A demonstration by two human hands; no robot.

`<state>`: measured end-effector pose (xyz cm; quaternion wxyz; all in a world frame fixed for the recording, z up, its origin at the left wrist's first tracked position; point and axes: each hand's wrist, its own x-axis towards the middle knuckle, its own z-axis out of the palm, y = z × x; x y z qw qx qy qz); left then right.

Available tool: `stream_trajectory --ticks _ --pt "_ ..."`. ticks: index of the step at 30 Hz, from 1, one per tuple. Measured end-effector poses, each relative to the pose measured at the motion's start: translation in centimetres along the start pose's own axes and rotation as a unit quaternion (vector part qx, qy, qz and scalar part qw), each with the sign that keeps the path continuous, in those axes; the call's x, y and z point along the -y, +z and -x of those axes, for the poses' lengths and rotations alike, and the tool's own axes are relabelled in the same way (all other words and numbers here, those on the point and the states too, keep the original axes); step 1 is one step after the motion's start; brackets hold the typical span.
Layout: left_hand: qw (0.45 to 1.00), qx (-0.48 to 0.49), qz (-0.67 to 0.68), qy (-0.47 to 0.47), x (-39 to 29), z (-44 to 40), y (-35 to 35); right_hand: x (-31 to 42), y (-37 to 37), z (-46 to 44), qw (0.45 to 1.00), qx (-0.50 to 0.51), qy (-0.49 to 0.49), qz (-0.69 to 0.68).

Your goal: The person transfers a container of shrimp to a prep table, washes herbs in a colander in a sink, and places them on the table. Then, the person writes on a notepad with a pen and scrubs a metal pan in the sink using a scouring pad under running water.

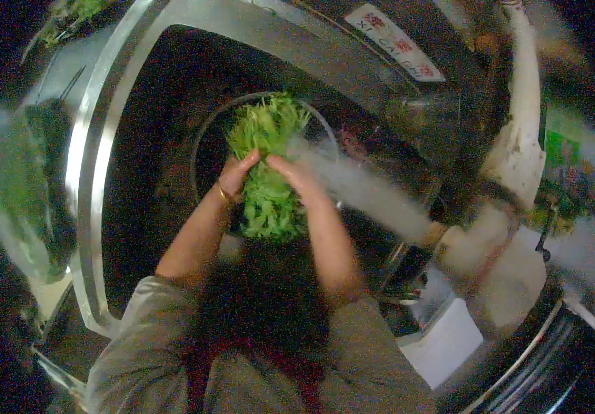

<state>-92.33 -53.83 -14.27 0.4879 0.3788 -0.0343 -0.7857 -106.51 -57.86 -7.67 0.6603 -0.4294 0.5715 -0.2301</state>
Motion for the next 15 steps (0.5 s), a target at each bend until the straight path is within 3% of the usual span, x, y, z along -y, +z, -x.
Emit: stream_trajectory --ticks 1,4,5,8,10,12,13,15 --pt "0.999 0.019 0.029 -0.040 -0.7 0.4 0.7 0.2 -2.1 0.8 0.995 0.018 -0.018 0.099" --pt "0.993 0.038 0.041 -0.105 -1.5 0.2 0.7 -5.6 -10.8 -0.8 1.000 0.013 0.000 0.017" --pt "0.993 0.006 0.005 -0.120 -3.2 1.0 1.6 -6.2 -12.9 -1.0 1.000 0.014 -0.015 0.003" --pt "0.981 -0.006 -0.185 0.058 -1.4 -0.6 -1.9 -5.5 -12.9 -1.0 0.995 -0.023 -0.032 0.091" --pt "0.898 -0.114 -0.338 0.257 -0.4 -0.5 -2.6 -4.3 -10.3 -1.1 0.981 -0.059 -0.031 0.182" --pt "0.744 -0.215 -0.497 0.392 -0.6 1.0 -2.8 -2.3 -7.1 -0.6 0.973 -0.075 -0.038 0.213" --pt "0.677 -0.257 -0.636 0.268 -2.3 3.2 -1.7 -0.9 -5.3 0.1 0.976 -0.076 -0.045 0.200" --pt "0.817 -0.180 -0.455 0.305 -2.0 3.6 -2.2 3.3 -1.8 2.6 0.993 -0.055 -0.086 0.058"
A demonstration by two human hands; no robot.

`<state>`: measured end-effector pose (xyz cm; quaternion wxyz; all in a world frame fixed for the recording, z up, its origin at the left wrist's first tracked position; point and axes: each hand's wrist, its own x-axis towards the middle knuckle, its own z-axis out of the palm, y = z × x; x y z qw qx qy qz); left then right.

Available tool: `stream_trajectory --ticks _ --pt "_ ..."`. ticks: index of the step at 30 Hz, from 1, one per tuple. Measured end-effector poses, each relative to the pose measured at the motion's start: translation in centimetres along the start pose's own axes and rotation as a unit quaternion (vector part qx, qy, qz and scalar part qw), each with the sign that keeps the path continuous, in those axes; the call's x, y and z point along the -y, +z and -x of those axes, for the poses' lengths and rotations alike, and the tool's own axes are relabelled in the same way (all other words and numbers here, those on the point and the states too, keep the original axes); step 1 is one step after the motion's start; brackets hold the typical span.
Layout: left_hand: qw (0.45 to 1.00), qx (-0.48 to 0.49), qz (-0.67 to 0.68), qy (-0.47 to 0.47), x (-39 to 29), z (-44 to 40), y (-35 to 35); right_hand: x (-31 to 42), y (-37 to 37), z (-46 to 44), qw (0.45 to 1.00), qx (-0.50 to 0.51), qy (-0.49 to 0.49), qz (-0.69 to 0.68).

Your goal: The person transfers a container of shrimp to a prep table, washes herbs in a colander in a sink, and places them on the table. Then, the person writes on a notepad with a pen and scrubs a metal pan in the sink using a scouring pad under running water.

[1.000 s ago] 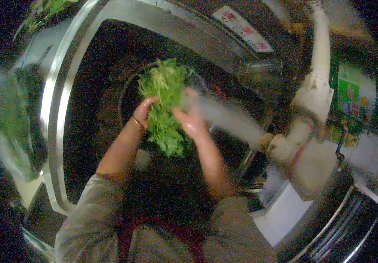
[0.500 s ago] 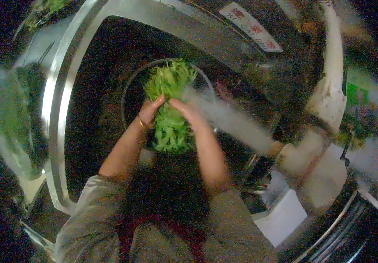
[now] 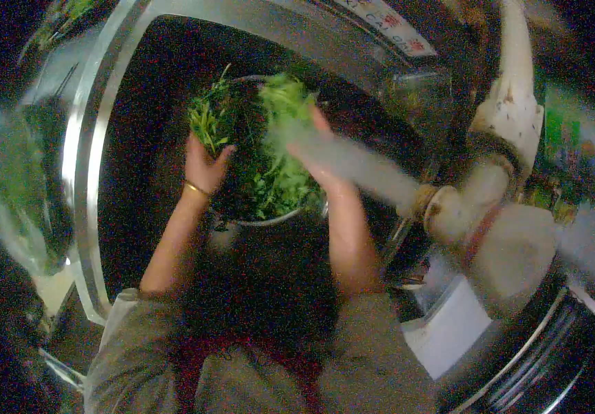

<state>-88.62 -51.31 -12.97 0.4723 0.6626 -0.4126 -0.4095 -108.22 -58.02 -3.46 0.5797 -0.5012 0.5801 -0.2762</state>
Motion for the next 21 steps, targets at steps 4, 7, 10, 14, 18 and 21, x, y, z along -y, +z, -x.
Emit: stream_trajectory --ticks 4,7,10,14,18,21 --pt "1.000 -0.015 0.024 -0.009 1.7 0.7 0.1 -6.4 -1.4 -2.3 0.999 -0.005 0.028 0.036" --pt "0.997 -0.029 0.010 -0.068 4.1 0.4 2.1 -13.0 1.8 -3.3 0.964 -0.092 -0.082 0.236" --pt "0.936 0.008 0.210 -0.284 1.8 -1.3 2.9 -8.9 7.3 -0.8 0.898 -0.150 -0.079 0.406" --pt "0.992 0.093 -0.018 -0.079 2.6 -1.2 2.0 -12.1 2.8 -3.4 0.870 -0.069 -0.057 0.485" --pt "1.000 0.003 0.024 -0.018 1.9 0.0 -1.0 -13.8 0.7 -3.2 0.980 -0.134 -0.080 0.120" --pt "0.956 -0.025 0.223 -0.191 2.7 0.5 0.4 -13.7 0.9 -2.5 0.983 -0.175 -0.046 -0.035"
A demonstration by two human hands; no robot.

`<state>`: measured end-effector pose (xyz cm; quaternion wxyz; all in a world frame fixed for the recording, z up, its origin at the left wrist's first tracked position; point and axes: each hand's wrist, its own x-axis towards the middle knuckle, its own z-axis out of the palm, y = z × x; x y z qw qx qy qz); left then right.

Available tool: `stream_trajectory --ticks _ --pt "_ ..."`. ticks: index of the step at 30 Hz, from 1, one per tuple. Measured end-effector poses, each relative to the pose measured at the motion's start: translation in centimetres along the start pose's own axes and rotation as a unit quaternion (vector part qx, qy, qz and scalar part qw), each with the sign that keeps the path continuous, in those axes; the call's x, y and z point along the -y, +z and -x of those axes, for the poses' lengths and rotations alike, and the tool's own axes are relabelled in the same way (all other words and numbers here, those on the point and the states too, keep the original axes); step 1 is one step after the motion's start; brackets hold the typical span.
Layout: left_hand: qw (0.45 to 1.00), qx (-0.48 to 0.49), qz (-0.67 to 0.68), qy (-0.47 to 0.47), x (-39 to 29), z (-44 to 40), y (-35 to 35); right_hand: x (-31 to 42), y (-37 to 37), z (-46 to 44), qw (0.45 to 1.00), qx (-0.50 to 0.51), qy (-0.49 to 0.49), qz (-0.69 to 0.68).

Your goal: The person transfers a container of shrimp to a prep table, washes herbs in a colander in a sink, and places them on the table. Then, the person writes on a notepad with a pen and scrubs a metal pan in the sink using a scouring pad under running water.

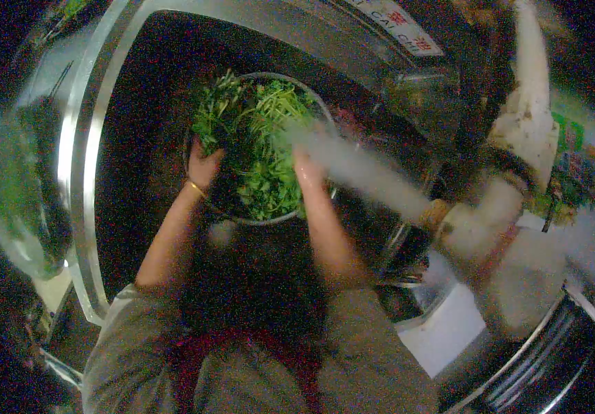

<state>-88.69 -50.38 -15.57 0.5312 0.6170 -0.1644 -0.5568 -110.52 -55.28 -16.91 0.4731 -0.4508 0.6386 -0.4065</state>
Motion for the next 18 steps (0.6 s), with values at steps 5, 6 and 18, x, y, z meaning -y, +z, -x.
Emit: stream_trajectory --ticks 5,6,18 --pt "0.946 -0.037 0.164 -0.279 0.9 -1.8 3.3 6.8 4.7 2.3 0.982 0.017 0.151 0.112" --pt "0.946 -0.023 0.194 -0.260 1.6 -1.7 3.8 5.6 4.8 2.8 0.985 0.029 0.125 0.117" --pt "0.994 0.104 -0.010 -0.019 -6.4 7.3 6.3 6.0 0.1 -1.9 0.955 0.218 0.197 -0.033"
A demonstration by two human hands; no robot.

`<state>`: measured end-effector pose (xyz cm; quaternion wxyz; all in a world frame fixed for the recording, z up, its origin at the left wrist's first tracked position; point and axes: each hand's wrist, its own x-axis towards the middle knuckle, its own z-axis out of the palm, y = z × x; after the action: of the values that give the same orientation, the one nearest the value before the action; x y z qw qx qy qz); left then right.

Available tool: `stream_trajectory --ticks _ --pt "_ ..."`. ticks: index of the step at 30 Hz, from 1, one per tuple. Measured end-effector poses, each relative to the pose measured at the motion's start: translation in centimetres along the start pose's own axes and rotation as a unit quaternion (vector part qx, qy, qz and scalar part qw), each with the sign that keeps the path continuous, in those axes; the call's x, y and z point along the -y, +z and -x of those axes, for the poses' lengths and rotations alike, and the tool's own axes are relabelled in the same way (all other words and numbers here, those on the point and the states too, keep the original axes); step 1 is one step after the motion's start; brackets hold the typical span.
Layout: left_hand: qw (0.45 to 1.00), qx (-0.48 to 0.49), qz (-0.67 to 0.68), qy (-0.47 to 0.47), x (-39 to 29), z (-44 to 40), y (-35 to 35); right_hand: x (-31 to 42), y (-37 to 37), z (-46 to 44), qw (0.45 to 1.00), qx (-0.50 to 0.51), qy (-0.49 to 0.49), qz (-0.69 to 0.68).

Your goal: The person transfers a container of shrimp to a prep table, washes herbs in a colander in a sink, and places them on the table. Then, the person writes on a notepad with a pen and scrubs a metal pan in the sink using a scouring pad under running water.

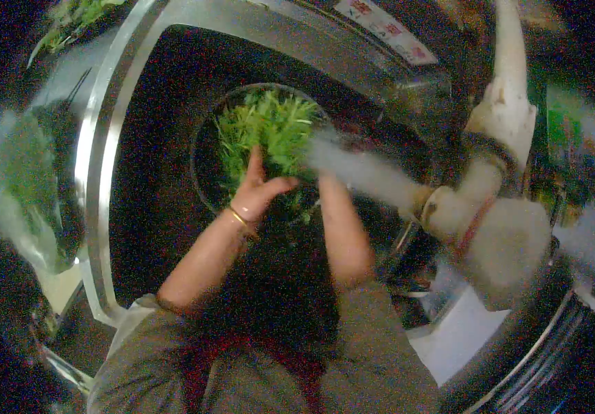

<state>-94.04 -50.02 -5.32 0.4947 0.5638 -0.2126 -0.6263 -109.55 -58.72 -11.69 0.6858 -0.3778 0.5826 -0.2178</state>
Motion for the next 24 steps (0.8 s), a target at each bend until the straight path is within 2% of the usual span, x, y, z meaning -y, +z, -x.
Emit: stream_trajectory --ticks 1,2,3,4,5,7,9,10,12,14,16,17,18,21,22,23,24 --pt "0.987 0.047 0.121 -0.096 -0.3 -0.3 -0.8 0.1 -0.6 0.5 0.999 -0.032 -0.017 0.005" --pt "0.982 0.025 0.165 -0.090 1.6 -1.7 -2.8 0.0 -1.0 0.9 0.997 -0.064 -0.036 0.016" --pt "0.978 -0.053 0.166 -0.115 1.4 -2.5 -4.0 -0.1 -1.3 1.4 0.993 -0.098 -0.056 0.025" --pt "0.980 -0.148 0.132 -0.020 4.0 -3.6 -5.7 -0.6 -1.1 1.5 0.986 -0.136 -0.083 0.045" --pt "0.973 -0.217 0.080 0.009 5.5 -4.5 -6.7 -1.3 -0.7 1.3 0.975 -0.173 -0.120 0.076" --pt "0.952 -0.194 0.205 -0.117 7.3 -6.3 -7.0 -3.4 0.8 0.3 0.929 -0.254 -0.215 0.160" --pt "0.948 -0.153 0.237 -0.149 6.7 -7.0 -5.2 -5.0 2.4 -1.0 0.902 -0.292 -0.254 0.194" --pt "0.958 -0.133 0.199 -0.157 6.6 -7.1 -4.5 -6.0 3.4 -1.4 0.896 -0.299 -0.258 0.202" --pt "0.974 -0.091 0.124 -0.168 6.2 -7.5 -4.0 -7.0 5.4 -2.2 0.946 -0.261 -0.177 0.079" --pt "0.994 -0.055 0.081 -0.057 5.6 -7.1 -3.7 -7.0 5.8 -1.9 0.979 -0.185 -0.076 -0.034" --pt "0.997 -0.017 0.034 0.061 4.1 -6.2 -3.5 -2.7 5.6 0.6 0.988 -0.070 0.035 -0.134" --pt "0.982 -0.045 -0.143 0.118 1.3 -3.9 -2.9 -1.6 5.5 1.1 0.987 -0.022 0.066 -0.142" --pt "0.930 -0.070 -0.317 0.169 -1.2 -1.4 -2.1 -1.1 4.9 0.7 0.989 -0.003 0.072 -0.129" --pt "0.917 -0.036 -0.349 0.191 -1.1 0.1 -0.2 0.3 2.3 -1.4 0.997 0.007 0.053 -0.051" --pt "0.966 0.027 -0.223 0.126 -0.7 -0.5 -1.1 0.6 1.8 -1.5 0.999 -0.011 0.043 -0.031" --pt "0.991 0.091 -0.087 0.056 -0.5 -1.2 -2.2 0.8 1.3 -1.2 0.998 -0.039 0.034 -0.018" --pt "0.986 0.154 0.053 -0.017 -0.3 -1.7 -3.1 1.0 1.1 -0.3 0.997 -0.075 0.025 -0.003"
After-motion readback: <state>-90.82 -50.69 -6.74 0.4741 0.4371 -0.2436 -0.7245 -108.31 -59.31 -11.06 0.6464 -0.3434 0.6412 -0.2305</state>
